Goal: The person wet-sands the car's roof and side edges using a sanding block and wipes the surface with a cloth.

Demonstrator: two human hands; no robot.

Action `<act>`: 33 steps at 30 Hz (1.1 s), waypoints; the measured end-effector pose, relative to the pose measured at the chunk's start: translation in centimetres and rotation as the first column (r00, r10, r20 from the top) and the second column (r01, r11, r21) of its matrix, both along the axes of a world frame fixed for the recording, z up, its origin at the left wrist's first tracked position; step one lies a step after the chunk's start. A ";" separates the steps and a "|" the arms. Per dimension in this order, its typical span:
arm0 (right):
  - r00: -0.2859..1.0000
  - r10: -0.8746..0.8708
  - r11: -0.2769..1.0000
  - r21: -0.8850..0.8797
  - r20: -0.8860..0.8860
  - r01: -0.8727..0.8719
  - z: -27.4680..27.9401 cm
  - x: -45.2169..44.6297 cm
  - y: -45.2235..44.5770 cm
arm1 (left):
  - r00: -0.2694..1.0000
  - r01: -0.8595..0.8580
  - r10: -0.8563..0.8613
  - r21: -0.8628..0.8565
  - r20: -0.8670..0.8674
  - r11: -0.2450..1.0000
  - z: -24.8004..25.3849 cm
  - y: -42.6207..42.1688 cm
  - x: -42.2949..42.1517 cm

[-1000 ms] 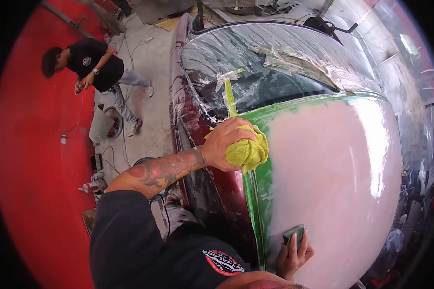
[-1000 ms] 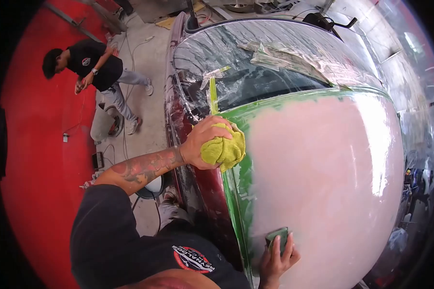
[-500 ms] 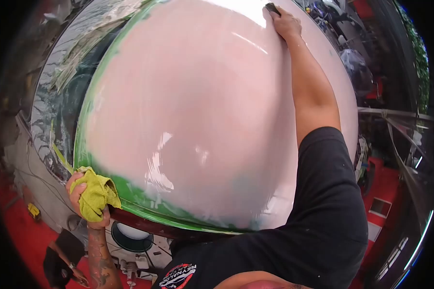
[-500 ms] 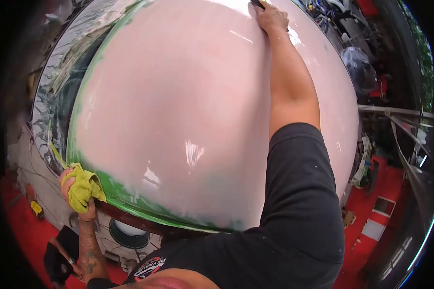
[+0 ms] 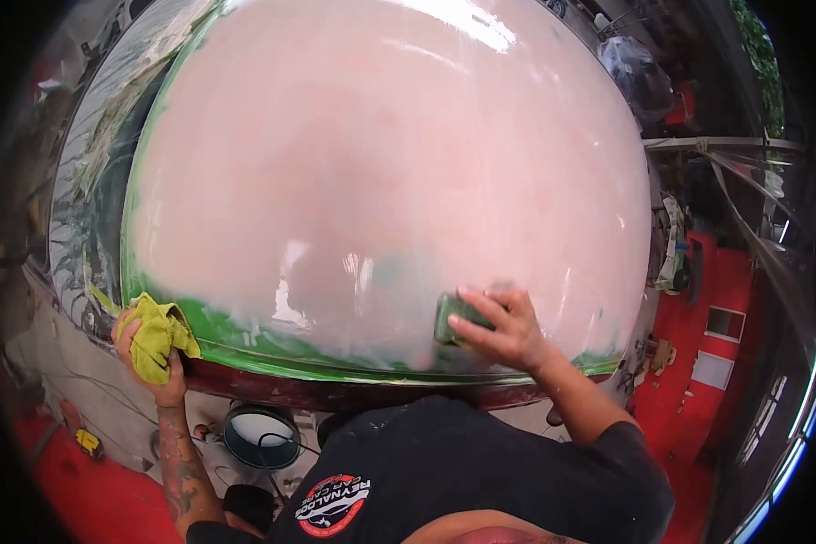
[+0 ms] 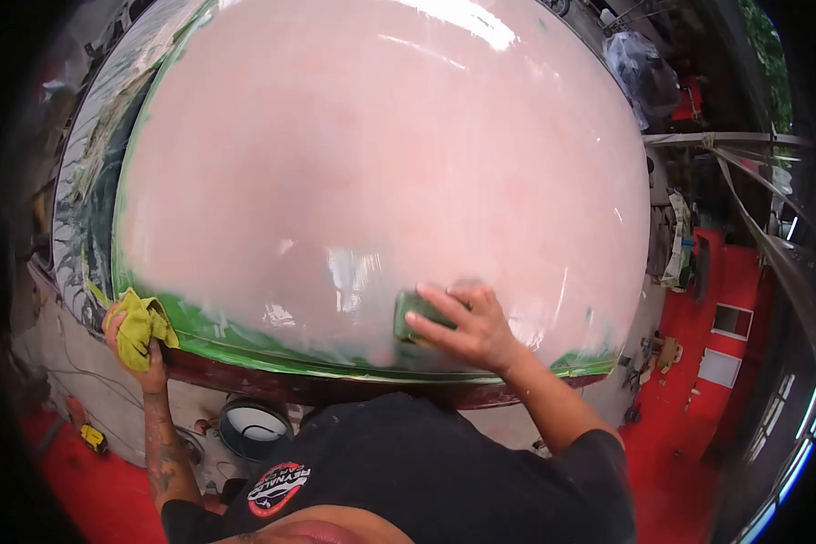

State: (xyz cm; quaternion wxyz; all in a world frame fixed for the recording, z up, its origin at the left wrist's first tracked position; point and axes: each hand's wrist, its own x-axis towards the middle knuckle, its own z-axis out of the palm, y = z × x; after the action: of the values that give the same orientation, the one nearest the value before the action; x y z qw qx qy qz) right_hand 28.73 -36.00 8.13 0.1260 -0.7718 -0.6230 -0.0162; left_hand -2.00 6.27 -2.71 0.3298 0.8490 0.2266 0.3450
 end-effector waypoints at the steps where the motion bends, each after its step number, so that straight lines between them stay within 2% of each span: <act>1: 0.999 -0.024 1.000 0.007 0.029 0.024 -0.5 3.2 1.5 | 1.000 -0.007 0.007 0.007 0.001 1.000 -0.1 0.0 0.0; 4: 0.996 -0.086 0.995 0.049 0.019 0.085 -1.1 15.9 8.6 | 1.000 -0.004 0.004 -0.016 0.015 1.000 -0.3 0.0 -0.2; 6: 0.974 -0.164 0.980 0.140 0.155 0.142 -2.9 26.1 13.3 | 0.999 -0.027 0.027 0.012 -0.023 1.000 -0.4 0.0 -0.5; 7: 0.968 -0.214 0.964 0.190 0.128 0.187 -3.6 30.8 15.4 | 0.999 -0.025 0.025 0.005 -0.023 1.000 -0.4 0.1 -0.6; 8: 0.888 -0.410 0.910 0.153 0.207 0.385 -4.7 35.7 17.1 | 1.000 -0.020 0.020 -0.006 -0.021 1.000 -0.3 -0.1 -0.6; 10: 0.822 -0.549 0.835 0.059 0.152 0.547 -5.4 41.5 19.4 | 1.000 -0.026 0.026 -0.009 -0.006 1.000 -0.5 -0.1 -0.3; 13: 0.750 -0.625 0.767 -0.010 0.217 0.642 -5.0 38.3 19.0 | 0.999 -0.018 0.018 -0.007 -0.043 1.000 -0.3 0.0 -0.7; 15: 0.812 -0.566 0.824 0.082 0.143 0.560 -4.0 31.2 14.4 | 0.997 -0.033 0.035 0.032 -0.073 0.999 -0.6 0.4 -0.9; 17: 0.918 -0.390 0.898 0.252 0.071 0.362 -4.0 22.6 7.9 | 1.000 0.003 -0.003 0.022 -0.001 1.000 -0.5 0.4 -0.4; 19: 0.916 -0.401 0.905 0.165 0.029 0.391 -2.2 11.4 1.7 | 1.000 0.024 -0.024 0.040 0.005 0.999 -0.8 0.7 -0.4; 20: 0.906 -0.423 0.900 0.122 0.017 0.418 -1.6 6.3 -1.3 | 1.000 -0.017 0.017 0.042 -0.014 0.999 -1.0 0.7 -0.5; 23: 0.884 -0.468 0.884 0.002 0.002 0.468 -1.2 -5.6 -9.9 | 0.998 -0.044 0.046 0.048 -0.043 0.998 -1.3 1.0 -1.2; 24: 0.882 -0.471 0.882 0.009 0.003 0.471 -1.1 -6.0 -11.3 | 0.998 -0.038 0.040 0.053 -0.043 0.998 -1.3 1.3 -0.9; 26: 0.928 -0.368 0.929 -0.033 0.053 0.370 -0.8 -5.8 -13.2 | 0.998 -0.046 0.048 0.047 -0.032 0.998 -1.9 1.4 -1.0; 27: 0.930 -0.366 0.930 -0.025 0.032 0.367 -0.5 -3.4 -12.4 | 0.998 -0.054 0.055 0.037 -0.025 0.998 -2.0 1.5 -1.1; 33: 0.937 -0.350 0.930 0.130 0.012 0.345 -1.8 22.3 -2.3 | 1.000 0.023 -0.023 0.017 0.013 1.000 -1.1 1.0 -0.7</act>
State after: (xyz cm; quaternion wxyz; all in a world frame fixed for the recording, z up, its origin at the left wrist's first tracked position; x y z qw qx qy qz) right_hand 51.07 -38.33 6.38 0.1585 -0.8600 -0.4765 -0.0907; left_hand -2.72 7.27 -3.81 0.3282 0.8520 0.2116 0.3486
